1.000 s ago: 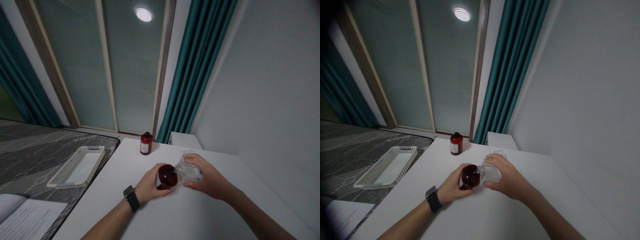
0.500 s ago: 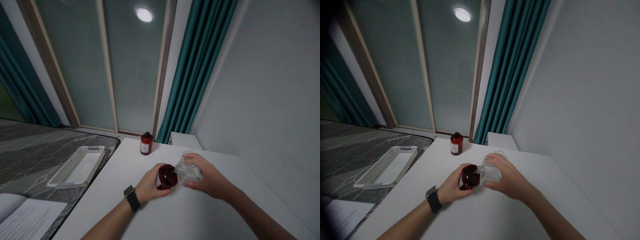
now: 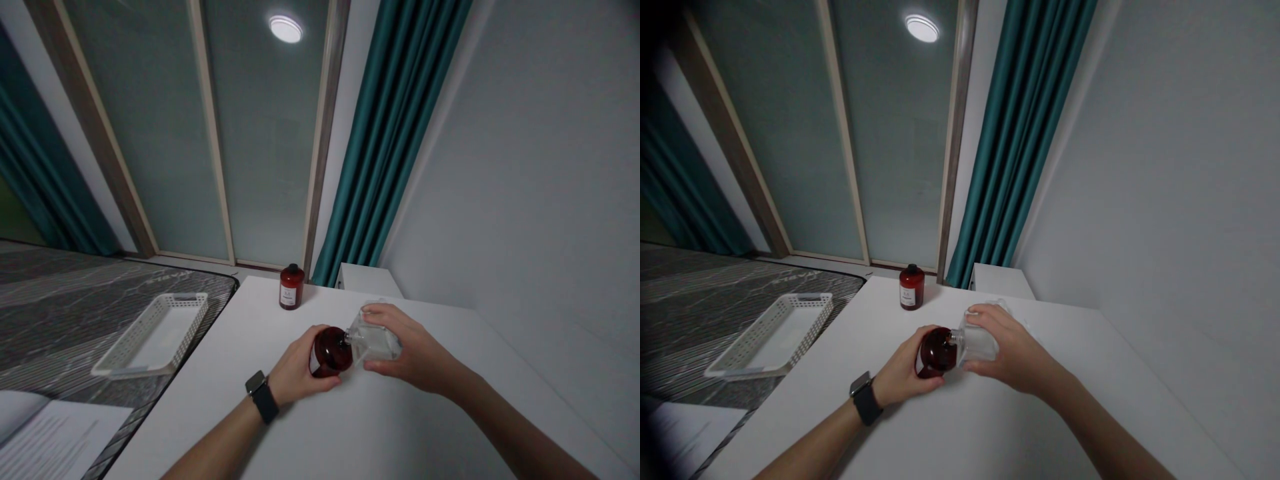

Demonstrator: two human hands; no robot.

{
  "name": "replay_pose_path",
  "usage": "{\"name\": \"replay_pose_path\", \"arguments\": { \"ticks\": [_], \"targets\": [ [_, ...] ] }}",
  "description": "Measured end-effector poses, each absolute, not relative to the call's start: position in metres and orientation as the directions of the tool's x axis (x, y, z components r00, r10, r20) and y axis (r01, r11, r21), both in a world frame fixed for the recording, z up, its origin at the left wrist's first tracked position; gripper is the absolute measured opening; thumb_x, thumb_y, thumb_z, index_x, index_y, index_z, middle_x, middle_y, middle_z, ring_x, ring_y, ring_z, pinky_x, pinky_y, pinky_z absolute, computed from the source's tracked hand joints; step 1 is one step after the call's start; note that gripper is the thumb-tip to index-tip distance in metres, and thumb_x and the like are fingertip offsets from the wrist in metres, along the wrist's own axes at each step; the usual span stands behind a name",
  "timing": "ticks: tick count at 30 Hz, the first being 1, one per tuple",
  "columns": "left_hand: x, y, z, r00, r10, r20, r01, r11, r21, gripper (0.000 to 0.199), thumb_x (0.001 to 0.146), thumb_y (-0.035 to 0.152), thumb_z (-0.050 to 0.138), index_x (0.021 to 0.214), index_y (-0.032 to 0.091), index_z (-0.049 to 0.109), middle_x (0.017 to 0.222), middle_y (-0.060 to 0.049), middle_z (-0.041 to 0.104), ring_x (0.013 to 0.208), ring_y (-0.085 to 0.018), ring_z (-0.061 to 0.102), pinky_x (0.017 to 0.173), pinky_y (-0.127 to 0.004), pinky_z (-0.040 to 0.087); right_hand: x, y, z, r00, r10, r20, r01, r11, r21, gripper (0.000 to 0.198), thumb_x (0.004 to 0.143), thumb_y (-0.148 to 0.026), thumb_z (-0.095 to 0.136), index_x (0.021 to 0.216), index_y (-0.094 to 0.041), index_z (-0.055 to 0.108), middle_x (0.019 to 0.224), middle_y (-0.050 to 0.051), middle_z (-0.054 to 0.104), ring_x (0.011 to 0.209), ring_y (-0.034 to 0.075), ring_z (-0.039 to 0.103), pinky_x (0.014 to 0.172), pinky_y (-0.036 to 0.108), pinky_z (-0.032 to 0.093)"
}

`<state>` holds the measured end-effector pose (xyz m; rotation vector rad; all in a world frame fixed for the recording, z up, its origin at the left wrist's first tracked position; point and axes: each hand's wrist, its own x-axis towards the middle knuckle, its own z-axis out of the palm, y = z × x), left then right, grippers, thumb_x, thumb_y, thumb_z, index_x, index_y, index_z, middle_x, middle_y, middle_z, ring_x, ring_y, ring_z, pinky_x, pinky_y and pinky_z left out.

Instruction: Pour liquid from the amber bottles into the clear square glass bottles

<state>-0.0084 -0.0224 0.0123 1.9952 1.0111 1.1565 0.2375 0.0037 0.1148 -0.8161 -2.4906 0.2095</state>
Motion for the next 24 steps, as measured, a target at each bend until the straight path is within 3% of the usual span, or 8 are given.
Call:
{"name": "replay_pose_path", "arguments": {
  "ticks": [24],
  "targets": [
    [-0.0079,-0.0226,0.0122,0.322,0.848,0.421,0.301,-0.514,0.803,0.075,0.066,0.02,0.081,0.131,0.022,0.044,0.125,-0.007,0.06,0.114,-0.027,0.059,0.1,-0.04,0.046,0.2369,0.0039,0.1178,-0.723,0.575,0.383,0.502,0.818,-0.281,0.06,0.072,-0.028,0.082,0.125,-0.021,0.055,0.134,0.016,0.059,0.124,0.03,0.057,0.103,0.05,0.049]
  ]
}}
